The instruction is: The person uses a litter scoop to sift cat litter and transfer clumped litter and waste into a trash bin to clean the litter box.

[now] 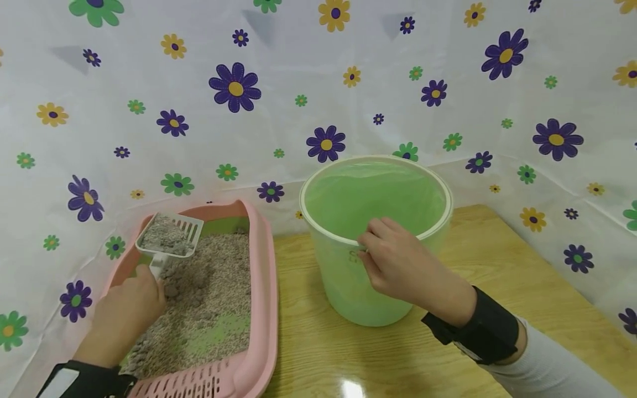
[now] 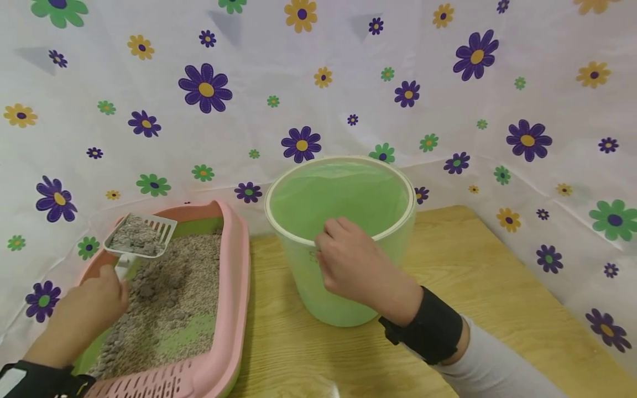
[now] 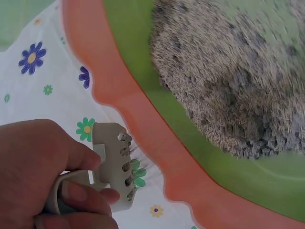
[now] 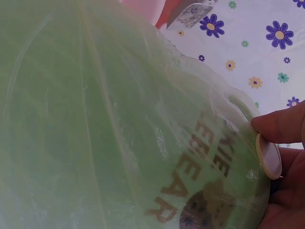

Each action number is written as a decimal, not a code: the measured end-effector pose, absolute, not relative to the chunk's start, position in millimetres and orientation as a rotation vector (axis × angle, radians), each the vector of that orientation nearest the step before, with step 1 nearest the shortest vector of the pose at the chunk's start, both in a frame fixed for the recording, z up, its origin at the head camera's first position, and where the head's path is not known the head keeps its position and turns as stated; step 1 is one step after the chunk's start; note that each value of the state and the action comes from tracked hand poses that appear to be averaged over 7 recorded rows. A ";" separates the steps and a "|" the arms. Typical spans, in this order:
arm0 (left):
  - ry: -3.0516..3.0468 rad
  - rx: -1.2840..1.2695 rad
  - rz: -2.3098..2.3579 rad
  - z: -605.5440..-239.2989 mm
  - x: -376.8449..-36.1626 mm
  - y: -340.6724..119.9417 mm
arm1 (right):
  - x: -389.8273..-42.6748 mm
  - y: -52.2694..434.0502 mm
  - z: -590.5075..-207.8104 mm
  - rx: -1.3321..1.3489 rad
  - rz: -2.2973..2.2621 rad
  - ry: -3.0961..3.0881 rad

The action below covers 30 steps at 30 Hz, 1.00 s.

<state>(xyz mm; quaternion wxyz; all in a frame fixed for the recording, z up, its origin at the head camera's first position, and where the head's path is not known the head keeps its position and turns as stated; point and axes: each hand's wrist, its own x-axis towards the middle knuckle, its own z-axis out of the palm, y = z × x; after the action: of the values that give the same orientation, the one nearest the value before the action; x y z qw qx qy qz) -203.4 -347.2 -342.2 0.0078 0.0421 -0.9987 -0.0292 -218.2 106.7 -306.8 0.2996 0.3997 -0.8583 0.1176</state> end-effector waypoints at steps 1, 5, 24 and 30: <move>-3.092 0.120 -0.069 -343.5 -202.0 -346.2 | -218.2 106.4 -306.8 1.063 0.313 -2.277; -2.989 0.038 -0.046 -349.4 -198.3 -342.8 | -218.3 105.9 -306.6 1.063 0.314 -2.273; -3.159 0.012 -0.758 -345.3 -210.5 -359.2 | -217.2 106.1 -307.2 1.039 0.303 -2.285; -3.130 0.068 -0.162 -339.9 -203.6 -356.9 | -217.3 106.0 -306.6 1.044 0.297 -2.284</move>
<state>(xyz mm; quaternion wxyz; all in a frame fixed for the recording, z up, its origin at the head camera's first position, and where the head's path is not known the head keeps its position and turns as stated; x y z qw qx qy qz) -203.6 -356.9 -339.9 0.0035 0.0216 -0.9984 -0.0516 -217.3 106.0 -306.6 0.3015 0.3936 -0.8612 0.1119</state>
